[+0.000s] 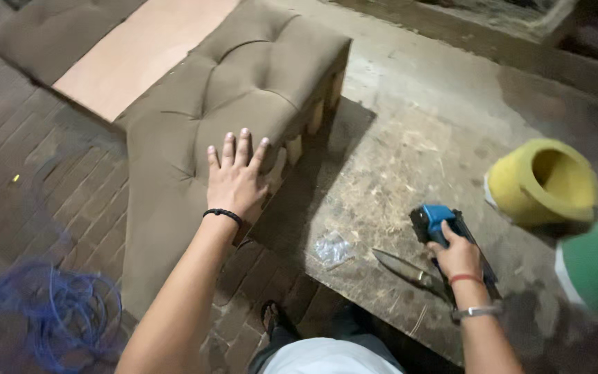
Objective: The person attaches tufted brown fabric to the back panel of a sofa frame. They press and smooth the fabric over the padding, tuck and align the pleats and edges by hand, then use a pneumatic staple gun to fasten the fabric to the wooden frame, working along the panel.
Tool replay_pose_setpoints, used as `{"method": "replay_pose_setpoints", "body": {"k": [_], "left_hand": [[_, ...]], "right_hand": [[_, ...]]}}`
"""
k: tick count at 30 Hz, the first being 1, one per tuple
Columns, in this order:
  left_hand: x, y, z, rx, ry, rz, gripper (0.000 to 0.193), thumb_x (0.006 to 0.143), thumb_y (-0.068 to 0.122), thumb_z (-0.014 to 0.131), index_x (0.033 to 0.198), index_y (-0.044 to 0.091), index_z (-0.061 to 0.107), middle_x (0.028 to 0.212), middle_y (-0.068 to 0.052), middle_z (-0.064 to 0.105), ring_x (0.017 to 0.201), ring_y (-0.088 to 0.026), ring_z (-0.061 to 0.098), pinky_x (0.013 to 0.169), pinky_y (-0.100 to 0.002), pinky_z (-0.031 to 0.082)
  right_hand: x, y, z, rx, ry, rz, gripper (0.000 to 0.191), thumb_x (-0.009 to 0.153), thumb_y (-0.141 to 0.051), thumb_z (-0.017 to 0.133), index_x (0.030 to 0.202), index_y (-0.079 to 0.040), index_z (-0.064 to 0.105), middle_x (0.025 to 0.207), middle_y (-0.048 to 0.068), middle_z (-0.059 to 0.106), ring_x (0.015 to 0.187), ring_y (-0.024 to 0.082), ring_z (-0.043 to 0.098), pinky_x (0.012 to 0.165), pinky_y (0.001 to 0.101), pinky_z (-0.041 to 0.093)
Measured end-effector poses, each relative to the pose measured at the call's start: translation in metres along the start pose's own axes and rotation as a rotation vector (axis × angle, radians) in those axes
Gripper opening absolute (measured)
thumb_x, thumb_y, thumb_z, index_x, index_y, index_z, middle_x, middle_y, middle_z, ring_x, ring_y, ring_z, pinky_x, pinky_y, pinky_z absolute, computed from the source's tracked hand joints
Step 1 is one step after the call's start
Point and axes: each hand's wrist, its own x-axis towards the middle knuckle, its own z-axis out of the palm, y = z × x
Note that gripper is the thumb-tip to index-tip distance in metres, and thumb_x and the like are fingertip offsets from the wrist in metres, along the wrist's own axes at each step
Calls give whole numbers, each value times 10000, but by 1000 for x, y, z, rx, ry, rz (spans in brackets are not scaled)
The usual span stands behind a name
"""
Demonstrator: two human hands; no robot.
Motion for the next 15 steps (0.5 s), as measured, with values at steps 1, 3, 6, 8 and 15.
{"method": "replay_pose_setpoints", "body": {"k": [1, 3, 6, 8, 15], "left_hand": [[1, 1, 0, -5, 1, -11, 843, 845, 502, 673, 1596, 297, 349, 1663, -126, 281, 1521, -357, 243, 1195, -608, 185], [1, 1, 0, -20, 8, -32, 817, 861, 444, 675, 1607, 303, 370, 1676, -119, 294, 1530, -338, 253, 1221, -568, 191], [-5, -2, -3, -169, 26, -41, 764, 869, 507, 662, 1531, 232, 398, 1644, -151, 281, 1510, -347, 233, 1216, -537, 173], [-18, -8, -6, -202, -11, -41, 800, 863, 506, 653, 1546, 190, 380, 1644, -144, 278, 1521, -335, 227, 1224, -517, 172], [-20, -82, -2, -336, -34, -186, 795, 965, 563, 535, 1581, 104, 332, 1677, -121, 277, 1545, -295, 230, 1230, -540, 160]], "right_hand": [[5, 2, 0, -1, -41, 38, 700, 798, -433, 816, 1464, -354, 614, 1204, 252, 711, 1103, 440, 684, 955, 508, 552], [9, 0, -5, -11, -114, 117, 676, 811, -405, 810, 1456, -368, 613, 1248, 236, 694, 1130, 441, 658, 957, 521, 538], [14, -39, -26, -66, 26, -123, 452, 854, -417, 776, 1235, -175, 755, 1412, 119, 664, 1232, 344, 650, 994, 478, 532], [12, -86, -40, 252, -28, -354, 520, 809, -362, 781, 1282, -150, 733, 1399, 121, 669, 1250, 300, 655, 995, 422, 544], [-32, -289, -68, 1090, -382, -617, 579, 853, -230, 759, 1378, -23, 629, 1355, 133, 676, 1209, 269, 638, 970, 391, 539]]}}
